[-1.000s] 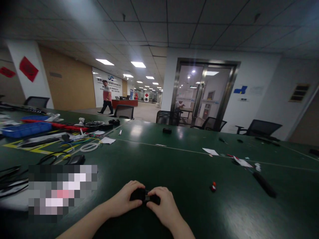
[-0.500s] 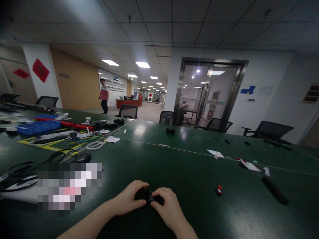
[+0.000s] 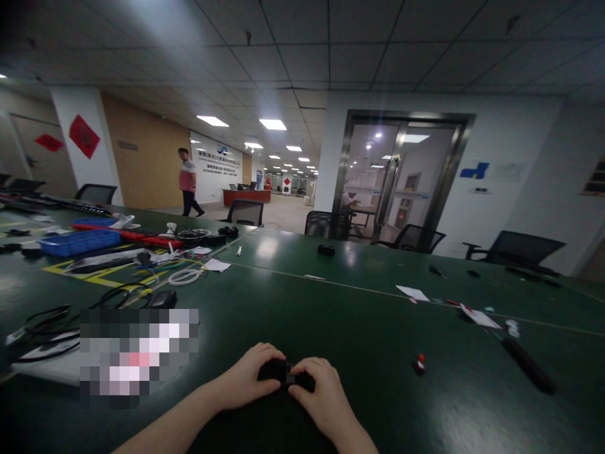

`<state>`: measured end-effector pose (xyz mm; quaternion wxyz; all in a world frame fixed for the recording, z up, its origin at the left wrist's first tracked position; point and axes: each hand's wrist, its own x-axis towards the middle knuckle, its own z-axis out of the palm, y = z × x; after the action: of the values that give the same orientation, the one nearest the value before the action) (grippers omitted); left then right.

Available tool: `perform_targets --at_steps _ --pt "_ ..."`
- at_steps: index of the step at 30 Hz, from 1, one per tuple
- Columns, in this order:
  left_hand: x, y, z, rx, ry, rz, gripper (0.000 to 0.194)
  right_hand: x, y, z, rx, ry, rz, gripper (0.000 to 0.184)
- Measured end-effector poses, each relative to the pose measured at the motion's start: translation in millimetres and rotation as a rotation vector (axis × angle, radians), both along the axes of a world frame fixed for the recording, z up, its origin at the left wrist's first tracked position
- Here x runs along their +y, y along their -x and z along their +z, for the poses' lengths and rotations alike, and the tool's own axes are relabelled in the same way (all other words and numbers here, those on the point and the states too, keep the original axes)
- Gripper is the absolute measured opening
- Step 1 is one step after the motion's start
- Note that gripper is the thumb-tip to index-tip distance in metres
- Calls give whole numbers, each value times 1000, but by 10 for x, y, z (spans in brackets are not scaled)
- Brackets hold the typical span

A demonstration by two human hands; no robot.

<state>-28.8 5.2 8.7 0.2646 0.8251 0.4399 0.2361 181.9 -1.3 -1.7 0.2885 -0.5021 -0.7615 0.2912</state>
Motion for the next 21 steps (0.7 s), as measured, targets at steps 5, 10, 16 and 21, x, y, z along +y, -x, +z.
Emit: perform_targets --at_steps 5,10,16,21 --pt "-8 0 34 2 24 6 34 2 -4 -5 54 -2 7 19" --pt "-6 6 34 5 33 5 34 10 -5 -8 42 -13 9 18" --pt "6 7 3 -7 30 2 41 16 -10 -34 33 -9 5 19" --pt "22 1 2 14 31 8 37 16 17 6 88 -29 -44 19"
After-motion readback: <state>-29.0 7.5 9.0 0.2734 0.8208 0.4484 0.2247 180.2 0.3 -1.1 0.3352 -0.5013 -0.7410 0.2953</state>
